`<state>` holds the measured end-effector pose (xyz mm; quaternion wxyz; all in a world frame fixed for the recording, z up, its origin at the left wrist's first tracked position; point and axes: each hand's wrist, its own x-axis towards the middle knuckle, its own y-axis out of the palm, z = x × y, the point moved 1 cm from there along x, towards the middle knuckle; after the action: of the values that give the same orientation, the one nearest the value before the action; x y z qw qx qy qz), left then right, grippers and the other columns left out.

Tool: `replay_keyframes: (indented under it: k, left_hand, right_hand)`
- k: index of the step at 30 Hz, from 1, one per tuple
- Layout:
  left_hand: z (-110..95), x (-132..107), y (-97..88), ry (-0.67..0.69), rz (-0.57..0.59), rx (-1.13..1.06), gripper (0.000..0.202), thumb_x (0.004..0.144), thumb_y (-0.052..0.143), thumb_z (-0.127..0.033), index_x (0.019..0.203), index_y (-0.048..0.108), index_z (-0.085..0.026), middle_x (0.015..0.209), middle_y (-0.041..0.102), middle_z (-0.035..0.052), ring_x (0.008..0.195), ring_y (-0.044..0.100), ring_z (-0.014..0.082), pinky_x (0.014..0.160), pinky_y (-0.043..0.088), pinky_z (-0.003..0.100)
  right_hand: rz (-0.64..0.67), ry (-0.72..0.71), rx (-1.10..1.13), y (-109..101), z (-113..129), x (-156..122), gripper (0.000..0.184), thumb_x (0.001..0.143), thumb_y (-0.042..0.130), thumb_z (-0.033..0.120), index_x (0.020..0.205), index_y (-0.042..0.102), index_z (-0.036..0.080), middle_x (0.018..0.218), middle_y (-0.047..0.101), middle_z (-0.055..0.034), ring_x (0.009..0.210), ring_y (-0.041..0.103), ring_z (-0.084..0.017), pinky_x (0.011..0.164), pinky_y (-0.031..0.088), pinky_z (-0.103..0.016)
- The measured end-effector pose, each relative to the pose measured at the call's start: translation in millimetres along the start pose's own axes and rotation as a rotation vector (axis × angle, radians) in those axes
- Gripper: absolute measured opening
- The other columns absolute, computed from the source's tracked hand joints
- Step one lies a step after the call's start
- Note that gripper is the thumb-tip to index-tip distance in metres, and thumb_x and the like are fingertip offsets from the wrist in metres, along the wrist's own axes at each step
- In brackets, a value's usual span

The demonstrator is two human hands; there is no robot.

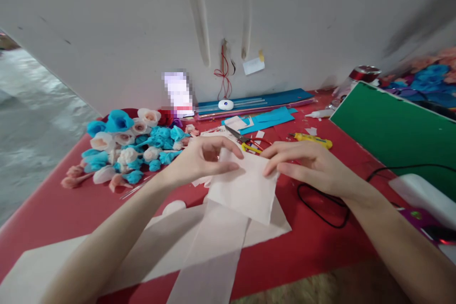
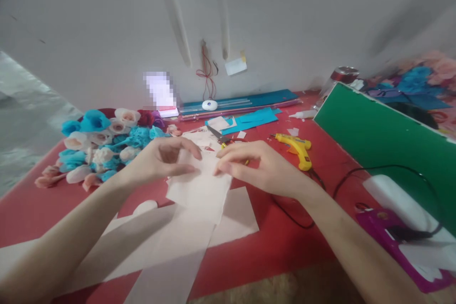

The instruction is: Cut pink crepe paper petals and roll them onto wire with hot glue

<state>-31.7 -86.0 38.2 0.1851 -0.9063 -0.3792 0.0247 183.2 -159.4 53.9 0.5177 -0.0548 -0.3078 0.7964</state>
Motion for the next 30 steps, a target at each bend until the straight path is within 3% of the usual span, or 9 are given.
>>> replay_keyframes:
  k: [5, 8, 10, 13, 15, 20, 23, 26, 30]
  left_hand:
    - [-6, -2, 11.5, 0.038, -0.021, 0.18, 0.016, 0.073, 0.063, -0.02, 0.089, 0.064, -0.021, 0.089, 0.063, 0.0003, 0.06, 0.048, 0.0061, 0.045, 0.032, 0.015]
    - [-7, -2, 14.2, 0.029, -0.097, 0.12, 0.049, 0.073, 0.064, -0.024, 0.119, 0.048, -0.026, 0.095, 0.064, 0.0015, 0.063, 0.052, 0.0076, 0.047, 0.036, 0.016]
    - [-6, -2, 13.9, -0.043, -0.085, 0.027, 0.056, 0.072, 0.066, -0.03, 0.123, 0.044, -0.024, 0.094, 0.065, 0.0032, 0.068, 0.057, 0.0106, 0.053, 0.043, 0.018]
    - [-7, -2, 11.4, -0.147, -0.062, -0.042, 0.039, 0.069, 0.069, -0.034, 0.103, 0.059, -0.018, 0.092, 0.066, 0.0051, 0.08, 0.061, 0.0166, 0.063, 0.049, 0.022]
    - [-8, -2, 9.2, -0.191, -0.087, -0.036, 0.026, 0.069, 0.068, -0.035, 0.087, 0.064, -0.016, 0.082, 0.066, 0.0037, 0.072, 0.062, 0.0154, 0.058, 0.048, 0.022]
    - [-14, -4, 7.6, -0.243, -0.095, 0.043, 0.023, 0.069, 0.067, -0.037, 0.074, 0.065, -0.015, 0.068, 0.065, 0.0018, 0.06, 0.06, 0.0141, 0.05, 0.045, 0.021]
    - [-16, -6, 10.6, -0.246, -0.094, 0.058, 0.022, 0.068, 0.067, -0.037, 0.072, 0.065, -0.015, 0.065, 0.064, 0.001, 0.058, 0.058, 0.0132, 0.047, 0.043, 0.02]
    - [-16, -9, 15.5, -0.236, -0.068, 0.056, 0.021, 0.069, 0.066, -0.036, 0.068, 0.064, -0.015, 0.059, 0.059, -0.0014, 0.052, 0.051, 0.0092, 0.041, 0.037, 0.017]
    - [-17, -10, 19.3, -0.211, -0.039, 0.093, 0.029, 0.068, 0.066, -0.037, 0.054, 0.055, -0.014, 0.048, 0.038, -0.0057, 0.044, 0.034, 0.0049, 0.035, 0.023, 0.016]
  right_hand:
    - [0.069, 0.074, -0.002, 8, 2, 7, 0.022, 0.085, 0.049, 0.027, 0.095, 0.067, 0.024, 0.095, 0.066, 0.0004, 0.086, 0.06, -0.013, 0.072, 0.046, -0.023]
    - [-0.028, 0.128, -0.03, 9, 4, 6, 0.022, 0.085, 0.047, 0.025, 0.094, 0.067, 0.024, 0.095, 0.066, 0.001, 0.085, 0.06, -0.013, 0.069, 0.047, -0.022]
    - [-0.143, 0.124, -0.059, 7, 6, 3, 0.021, 0.084, 0.049, 0.024, 0.093, 0.068, 0.026, 0.094, 0.067, 0.0018, 0.086, 0.06, -0.013, 0.07, 0.047, -0.021]
    - [-0.343, 0.108, -0.111, 2, 7, -2, 0.019, 0.083, 0.051, 0.022, 0.092, 0.067, 0.029, 0.095, 0.067, 0.0035, 0.09, 0.06, -0.013, 0.073, 0.049, -0.022]
    - [-0.443, 0.102, -0.153, -2, 7, -5, 0.019, 0.083, 0.052, 0.021, 0.09, 0.067, 0.03, 0.096, 0.067, 0.0046, 0.092, 0.06, -0.013, 0.077, 0.049, -0.023]
    - [-0.468, 0.128, -0.189, -6, 7, -7, 0.013, 0.079, 0.058, 0.024, 0.084, 0.068, 0.031, 0.088, 0.068, 0.0046, 0.086, 0.063, -0.014, 0.077, 0.051, -0.025]
    - [-0.534, 0.188, -0.072, -5, 7, -7, 0.012, 0.074, 0.064, 0.027, 0.086, 0.063, 0.028, 0.081, 0.067, 0.0036, 0.074, 0.064, -0.014, 0.066, 0.052, -0.024]
    - [-0.46, 0.311, 0.133, -4, 3, -6, 0.027, 0.071, 0.067, 0.03, 0.096, 0.057, 0.028, 0.079, 0.067, 0.0027, 0.067, 0.064, -0.015, 0.053, 0.051, -0.022]
    - [-0.222, 0.402, 0.256, -4, -6, -7, 0.016, 0.076, 0.061, 0.034, 0.091, 0.064, 0.027, 0.081, 0.068, -0.0006, 0.073, 0.065, -0.019, 0.056, 0.053, -0.026]
